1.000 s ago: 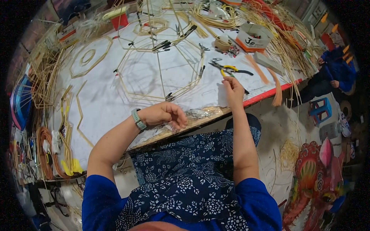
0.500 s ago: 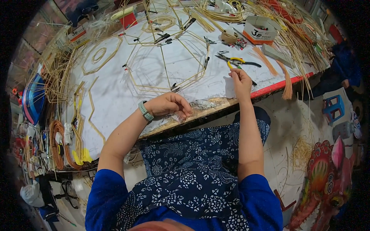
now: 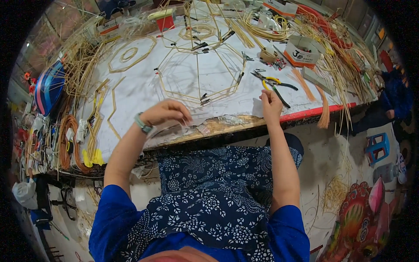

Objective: Assembling the bamboo or wooden frame of a traditional lantern using strips and wire.

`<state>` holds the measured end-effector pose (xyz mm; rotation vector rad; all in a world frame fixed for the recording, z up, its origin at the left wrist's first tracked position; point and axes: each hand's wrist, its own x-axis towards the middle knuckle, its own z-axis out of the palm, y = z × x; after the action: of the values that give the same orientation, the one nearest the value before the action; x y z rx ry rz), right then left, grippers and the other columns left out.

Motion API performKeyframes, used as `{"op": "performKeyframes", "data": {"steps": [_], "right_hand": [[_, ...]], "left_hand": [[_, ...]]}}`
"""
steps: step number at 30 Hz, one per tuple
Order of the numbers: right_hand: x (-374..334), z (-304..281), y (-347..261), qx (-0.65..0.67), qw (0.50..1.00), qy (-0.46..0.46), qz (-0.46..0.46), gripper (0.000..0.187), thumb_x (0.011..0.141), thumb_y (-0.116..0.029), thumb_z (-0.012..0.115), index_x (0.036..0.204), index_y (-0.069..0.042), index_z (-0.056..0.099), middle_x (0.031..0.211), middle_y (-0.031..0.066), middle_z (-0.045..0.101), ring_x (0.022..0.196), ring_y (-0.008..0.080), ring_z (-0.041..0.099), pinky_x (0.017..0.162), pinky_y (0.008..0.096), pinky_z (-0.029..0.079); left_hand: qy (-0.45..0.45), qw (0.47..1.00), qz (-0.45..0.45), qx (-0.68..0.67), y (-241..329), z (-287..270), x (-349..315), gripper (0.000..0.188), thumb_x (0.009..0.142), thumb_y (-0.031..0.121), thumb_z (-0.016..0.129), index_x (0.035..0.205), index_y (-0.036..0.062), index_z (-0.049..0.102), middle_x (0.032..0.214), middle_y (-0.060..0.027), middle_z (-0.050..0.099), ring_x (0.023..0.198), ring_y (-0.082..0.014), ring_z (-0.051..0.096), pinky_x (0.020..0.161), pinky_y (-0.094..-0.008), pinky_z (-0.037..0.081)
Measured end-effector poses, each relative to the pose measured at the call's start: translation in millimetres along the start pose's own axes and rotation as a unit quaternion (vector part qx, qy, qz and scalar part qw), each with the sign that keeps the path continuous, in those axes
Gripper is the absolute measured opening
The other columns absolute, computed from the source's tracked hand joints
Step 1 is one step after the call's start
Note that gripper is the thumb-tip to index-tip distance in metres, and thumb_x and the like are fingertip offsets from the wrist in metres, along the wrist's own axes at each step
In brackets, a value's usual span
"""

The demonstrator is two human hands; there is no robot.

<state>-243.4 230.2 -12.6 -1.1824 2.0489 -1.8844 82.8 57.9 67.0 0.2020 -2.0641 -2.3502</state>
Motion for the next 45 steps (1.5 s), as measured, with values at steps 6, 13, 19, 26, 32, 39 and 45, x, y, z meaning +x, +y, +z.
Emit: {"op": "performKeyframes", "data": {"steps": [6,13,19,26,32,39,45], "right_hand": [[-50,59,-75,0.019,0.991,-0.114,-0.067,0.019,0.086,-0.008,0.056,0.103,0.0,0.06,0.077,0.0044,0.064,0.069,0.0102,0.059,0.064,0.0232,0.046],[-50,104,-110,-0.133,0.981,-0.111,-0.092,0.043,0.078,-0.021,0.068,0.114,-0.002,0.053,0.073,0.0099,0.065,0.064,0.0168,0.062,0.058,0.0279,0.047],[-54,111,-110,-0.215,0.964,-0.099,-0.118,0.038,0.074,-0.023,0.071,0.105,-0.003,0.06,0.067,0.0107,0.065,0.06,0.0174,0.062,0.056,0.0285,0.047],[-9,104,-95,-0.089,0.985,-0.15,-0.01,0.027,0.075,-0.018,0.069,0.096,-0.002,0.064,0.069,0.0072,0.065,0.059,0.0118,0.06,0.052,0.027,0.046],[77,100,-64,-0.006,0.981,-0.182,0.068,0.034,0.075,-0.019,0.067,0.101,0.0,0.061,0.074,0.0067,0.065,0.065,0.012,0.061,0.055,0.0267,0.045],[115,91,-18,0.052,0.981,-0.172,0.074,0.037,0.078,-0.019,0.065,0.11,-0.001,0.057,0.085,0.0058,0.065,0.068,0.0111,0.058,0.056,0.0255,0.043],[102,93,37,0.165,0.983,-0.024,0.08,0.026,0.086,-0.018,0.06,0.105,0.0,0.059,0.083,0.0033,0.063,0.058,0.0065,0.051,0.051,0.0207,0.041]], "left_hand": [[0.298,0.936,0.064,0.174,27,-112,-17,0.021,0.084,0.008,0.053,0.101,-0.001,0.061,0.097,-0.0077,0.063,0.089,-0.0129,0.059,0.08,-0.0269,0.048],[0.41,0.73,0.164,0.522,23,-170,54,0.026,0.086,0.01,0.052,0.107,-0.0043,0.057,0.098,-0.0086,0.063,0.087,-0.0131,0.059,0.078,-0.0265,0.047],[0.288,0.891,0.13,0.327,28,-182,70,0.02,0.09,0.011,0.048,0.104,-0.0004,0.058,0.086,-0.0056,0.063,0.08,-0.0138,0.061,0.076,-0.0264,0.048],[0.335,0.922,0.072,0.178,45,-147,25,0.016,0.093,0.012,0.046,0.098,0.0021,0.058,0.082,-0.0033,0.061,0.078,-0.0124,0.061,0.076,-0.0265,0.05],[0.391,0.912,0.123,0.029,29,-112,31,0.017,0.093,0.011,0.045,0.099,0.001,0.057,0.083,-0.0054,0.061,0.079,-0.0139,0.061,0.076,-0.0258,0.051],[0.411,0.895,0.166,-0.058,7,-74,65,0.019,0.092,0.01,0.044,0.105,-0.0002,0.054,0.086,-0.0076,0.062,0.08,-0.0156,0.062,0.077,-0.0254,0.05],[0.461,0.873,0.16,-0.004,4,-61,60,0.024,0.09,0.01,0.047,0.109,-0.0031,0.052,0.092,-0.0107,0.062,0.086,-0.0182,0.062,0.082,-0.0272,0.049]]}}
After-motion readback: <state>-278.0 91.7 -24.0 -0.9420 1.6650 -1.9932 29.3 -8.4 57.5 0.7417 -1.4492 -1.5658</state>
